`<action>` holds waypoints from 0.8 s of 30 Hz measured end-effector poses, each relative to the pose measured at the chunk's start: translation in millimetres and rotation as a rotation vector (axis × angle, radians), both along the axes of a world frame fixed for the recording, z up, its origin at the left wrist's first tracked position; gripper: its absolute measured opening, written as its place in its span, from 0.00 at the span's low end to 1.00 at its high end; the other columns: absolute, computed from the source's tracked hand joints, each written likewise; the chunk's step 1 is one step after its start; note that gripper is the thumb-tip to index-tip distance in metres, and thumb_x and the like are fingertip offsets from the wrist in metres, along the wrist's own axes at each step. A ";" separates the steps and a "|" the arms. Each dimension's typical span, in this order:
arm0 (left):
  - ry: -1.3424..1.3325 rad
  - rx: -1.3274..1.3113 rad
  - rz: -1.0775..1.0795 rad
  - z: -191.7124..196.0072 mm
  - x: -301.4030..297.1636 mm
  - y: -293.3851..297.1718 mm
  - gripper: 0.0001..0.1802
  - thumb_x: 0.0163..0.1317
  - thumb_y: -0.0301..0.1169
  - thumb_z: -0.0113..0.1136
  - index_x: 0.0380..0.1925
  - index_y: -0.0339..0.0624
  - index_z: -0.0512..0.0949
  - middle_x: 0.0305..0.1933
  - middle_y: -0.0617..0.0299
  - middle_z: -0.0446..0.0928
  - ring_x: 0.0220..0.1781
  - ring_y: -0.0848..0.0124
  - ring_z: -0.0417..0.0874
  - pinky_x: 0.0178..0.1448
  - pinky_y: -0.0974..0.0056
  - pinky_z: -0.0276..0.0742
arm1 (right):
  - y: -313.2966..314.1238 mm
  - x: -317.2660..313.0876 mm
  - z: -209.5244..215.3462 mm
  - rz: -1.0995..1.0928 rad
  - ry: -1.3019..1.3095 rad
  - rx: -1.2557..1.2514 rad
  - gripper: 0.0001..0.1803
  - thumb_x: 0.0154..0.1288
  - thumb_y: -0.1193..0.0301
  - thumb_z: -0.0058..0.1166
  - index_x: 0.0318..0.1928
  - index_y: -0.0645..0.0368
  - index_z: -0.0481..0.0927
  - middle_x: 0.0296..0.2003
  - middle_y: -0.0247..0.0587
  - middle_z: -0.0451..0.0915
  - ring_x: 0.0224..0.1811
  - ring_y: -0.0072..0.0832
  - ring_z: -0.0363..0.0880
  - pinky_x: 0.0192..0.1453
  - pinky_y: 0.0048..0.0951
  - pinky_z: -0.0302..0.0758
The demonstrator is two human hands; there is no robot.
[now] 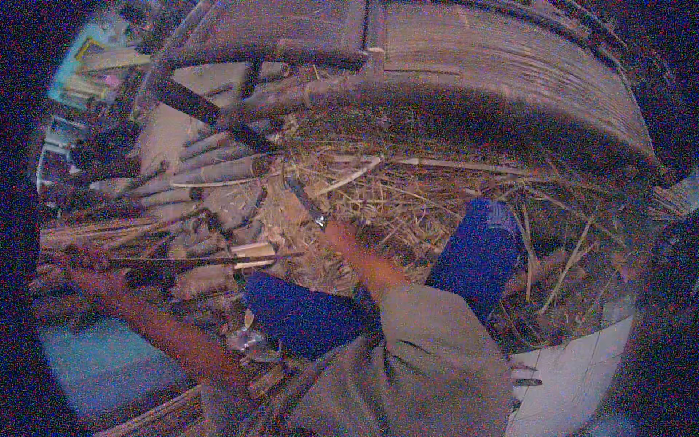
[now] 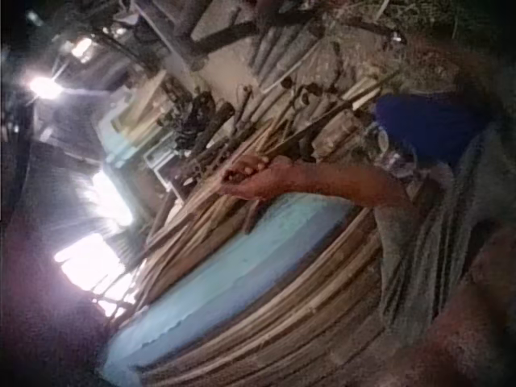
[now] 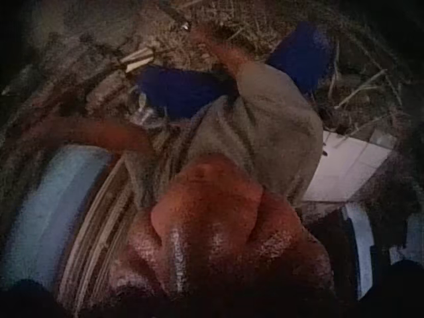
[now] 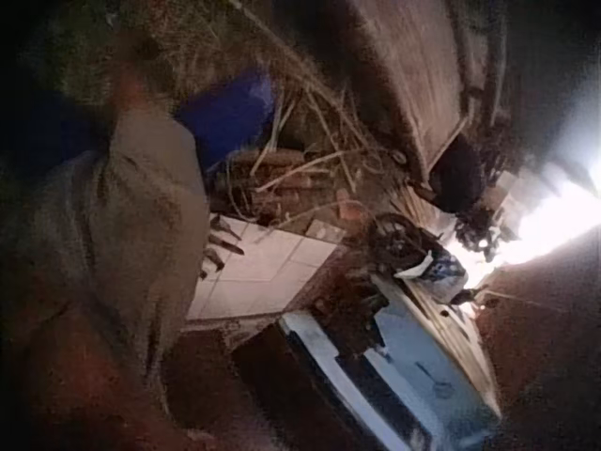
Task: The person sits on the floor and uses a knife to split and smooth thin bamboo strips. They repeatedly place the prepared strips into a large curved bamboo frame, aligning them with existing strips to form a woven panel.
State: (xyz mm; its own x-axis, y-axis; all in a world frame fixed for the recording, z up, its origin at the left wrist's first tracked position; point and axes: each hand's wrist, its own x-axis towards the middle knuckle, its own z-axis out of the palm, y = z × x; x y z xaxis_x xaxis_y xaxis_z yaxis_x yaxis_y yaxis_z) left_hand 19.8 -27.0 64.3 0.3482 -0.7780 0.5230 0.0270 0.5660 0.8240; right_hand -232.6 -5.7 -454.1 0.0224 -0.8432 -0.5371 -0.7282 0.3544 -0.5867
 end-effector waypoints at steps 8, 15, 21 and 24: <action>-0.011 -0.060 0.452 25.4 -33.7 14.7 0.16 0.70 0.46 0.52 0.33 0.45 0.75 0.18 0.68 0.61 0.16 0.77 0.57 0.19 0.72 0.51 | -8.8 -1.9 7.2 -0.078 -0.089 0.016 0.34 0.56 0.48 0.57 0.59 0.56 0.75 0.44 0.50 0.83 0.51 0.50 0.80 0.56 0.59 0.71; -0.201 -0.120 0.163 28.0 75.2 33.9 0.19 0.70 0.46 0.47 0.34 0.42 0.76 0.21 0.64 0.71 0.18 0.75 0.64 0.22 0.70 0.56 | 0.7 19.4 47.9 0.052 0.249 -0.461 0.28 0.57 0.53 0.58 0.55 0.54 0.78 0.52 0.52 0.79 0.70 0.58 0.58 0.68 0.78 0.44; -0.071 -0.076 0.565 -25.7 32.4 16.1 0.20 0.70 0.47 0.46 0.33 0.43 0.76 0.24 0.63 0.72 0.21 0.73 0.68 0.23 0.67 0.61 | 11.3 -8.6 76.0 -0.061 -0.147 -0.296 0.24 0.57 0.50 0.53 0.43 0.57 0.83 0.31 0.54 0.82 0.43 0.57 0.79 0.56 0.64 0.68; -0.085 -0.080 0.531 -39.7 35.8 13.4 0.19 0.70 0.47 0.46 0.32 0.44 0.76 0.23 0.63 0.71 0.21 0.72 0.68 0.24 0.67 0.62 | 18.0 -22.2 84.7 -0.268 -0.286 -0.286 0.22 0.58 0.52 0.53 0.37 0.59 0.83 0.25 0.55 0.81 0.32 0.53 0.82 0.42 0.54 0.77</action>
